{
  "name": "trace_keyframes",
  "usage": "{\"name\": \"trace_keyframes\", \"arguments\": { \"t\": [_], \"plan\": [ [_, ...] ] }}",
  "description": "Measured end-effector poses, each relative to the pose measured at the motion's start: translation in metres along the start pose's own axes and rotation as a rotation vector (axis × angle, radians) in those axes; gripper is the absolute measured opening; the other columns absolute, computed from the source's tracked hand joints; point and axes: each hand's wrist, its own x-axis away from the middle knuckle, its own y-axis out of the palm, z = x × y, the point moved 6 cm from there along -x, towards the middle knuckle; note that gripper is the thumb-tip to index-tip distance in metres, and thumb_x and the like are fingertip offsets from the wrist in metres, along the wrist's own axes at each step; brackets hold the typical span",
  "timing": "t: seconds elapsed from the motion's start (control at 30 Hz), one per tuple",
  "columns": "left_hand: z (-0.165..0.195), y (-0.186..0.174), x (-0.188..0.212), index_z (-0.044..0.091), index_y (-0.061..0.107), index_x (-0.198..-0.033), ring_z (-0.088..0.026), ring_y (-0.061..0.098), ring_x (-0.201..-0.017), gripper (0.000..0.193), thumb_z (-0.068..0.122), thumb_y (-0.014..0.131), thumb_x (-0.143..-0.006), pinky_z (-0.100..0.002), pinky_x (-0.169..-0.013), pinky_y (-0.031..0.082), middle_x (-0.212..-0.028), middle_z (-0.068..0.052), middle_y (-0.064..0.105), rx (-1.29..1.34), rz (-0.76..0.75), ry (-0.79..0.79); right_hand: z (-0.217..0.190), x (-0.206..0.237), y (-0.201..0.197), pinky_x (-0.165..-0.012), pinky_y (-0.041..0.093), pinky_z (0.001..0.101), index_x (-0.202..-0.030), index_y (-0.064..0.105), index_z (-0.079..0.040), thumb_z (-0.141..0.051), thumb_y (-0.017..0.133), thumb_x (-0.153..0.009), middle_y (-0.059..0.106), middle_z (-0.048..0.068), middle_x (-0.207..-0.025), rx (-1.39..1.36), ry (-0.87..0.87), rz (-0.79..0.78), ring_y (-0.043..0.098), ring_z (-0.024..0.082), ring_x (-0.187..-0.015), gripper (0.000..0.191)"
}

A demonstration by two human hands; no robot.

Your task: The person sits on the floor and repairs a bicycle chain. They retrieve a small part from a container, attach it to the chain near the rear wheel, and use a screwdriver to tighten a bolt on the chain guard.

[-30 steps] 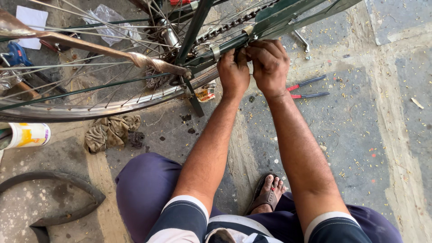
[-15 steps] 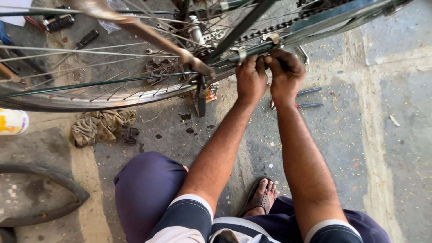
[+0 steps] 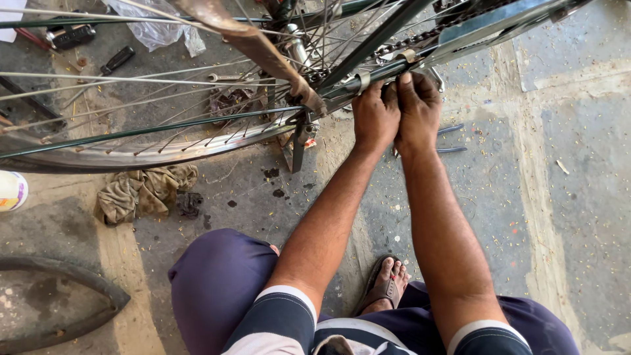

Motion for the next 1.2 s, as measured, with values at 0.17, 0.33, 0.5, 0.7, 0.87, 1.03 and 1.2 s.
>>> {"name": "trace_keyframes", "arguments": {
  "t": [0.17, 0.33, 0.5, 0.7, 0.87, 1.03, 1.2],
  "plan": [
    [0.005, 0.003, 0.001, 0.0, 0.069, -0.108, -0.04, 0.071, -0.098, 0.025, 0.022, 0.071, -0.095, -0.046, -0.092, 0.055, -0.105, -0.021, 0.074, 0.048, 0.026, -0.044, -0.004, 0.005, -0.011, -0.077, 0.052, 0.0289, -0.114, 0.067, 0.002, -0.024, 0.056, -0.114, 0.068, 0.008, -0.095, -0.192, 0.069, 0.001, 0.062, 0.016, -0.084, 0.029],
    [0.013, 0.002, 0.005, -0.002, 0.067, -0.107, -0.036, 0.071, -0.091, 0.029, 0.022, 0.072, -0.093, -0.043, -0.083, 0.056, -0.099, -0.021, 0.072, 0.077, 0.051, -0.078, 0.017, 0.011, -0.005, -0.094, 0.056, 0.0408, -0.114, 0.065, 0.004, -0.03, 0.046, -0.108, 0.072, 0.017, -0.108, -0.47, 0.411, 0.063, 0.068, 0.029, -0.1, 0.039],
    [0.017, -0.003, -0.001, 0.001, 0.07, -0.096, -0.034, 0.074, -0.084, 0.024, 0.025, 0.072, -0.096, -0.043, -0.08, 0.057, -0.091, -0.017, 0.075, 0.086, 0.072, -0.076, 0.009, 0.016, 0.006, -0.102, 0.054, 0.0412, -0.119, 0.063, 0.004, -0.017, 0.047, -0.106, 0.07, 0.017, -0.116, -0.522, 0.435, 0.01, 0.067, 0.03, -0.11, 0.029],
    [0.023, -0.007, -0.001, 0.0, 0.07, -0.101, -0.036, 0.072, -0.086, 0.027, 0.027, 0.072, -0.097, -0.043, -0.08, 0.055, -0.095, -0.019, 0.073, 0.057, 0.169, 0.034, -0.01, 0.012, 0.008, -0.1, 0.055, 0.0407, -0.119, 0.063, 0.005, -0.01, 0.045, -0.103, 0.071, 0.018, -0.114, -0.417, 0.429, 0.011, 0.068, 0.03, -0.108, 0.028],
    [0.016, -0.004, -0.002, 0.003, 0.073, -0.101, -0.034, 0.074, -0.085, 0.026, 0.028, 0.073, -0.096, -0.043, -0.08, 0.056, -0.092, -0.015, 0.076, 0.104, 0.121, -0.022, -0.015, -0.003, 0.014, -0.091, 0.056, 0.0413, -0.11, 0.067, 0.003, -0.014, 0.048, -0.106, 0.072, 0.015, -0.101, -0.363, 0.462, 0.08, 0.068, 0.028, -0.094, 0.026],
    [0.023, -0.009, -0.002, 0.003, 0.07, -0.113, -0.034, 0.073, -0.094, 0.027, 0.026, 0.072, -0.099, -0.042, -0.084, 0.055, -0.104, -0.016, 0.075, 0.08, 0.178, 0.088, -0.022, -0.008, 0.019, -0.077, 0.059, 0.0379, -0.101, 0.066, 0.003, -0.012, 0.057, -0.103, 0.07, 0.013, -0.09, -0.286, 0.439, 0.092, 0.069, 0.025, -0.08, 0.018],
    [0.01, 0.001, 0.001, 0.004, 0.07, -0.124, -0.025, 0.073, -0.076, 0.037, 0.028, 0.071, -0.096, -0.036, -0.073, 0.056, -0.095, -0.009, 0.076, 0.3, 0.097, -0.117, -0.031, -0.013, 0.011, -0.065, 0.058, 0.0323, -0.101, 0.067, 0.001, -0.012, 0.065, -0.101, 0.069, 0.009, -0.086, -0.049, 0.318, 0.072, 0.068, 0.02, -0.071, 0.013]
  ]
}}
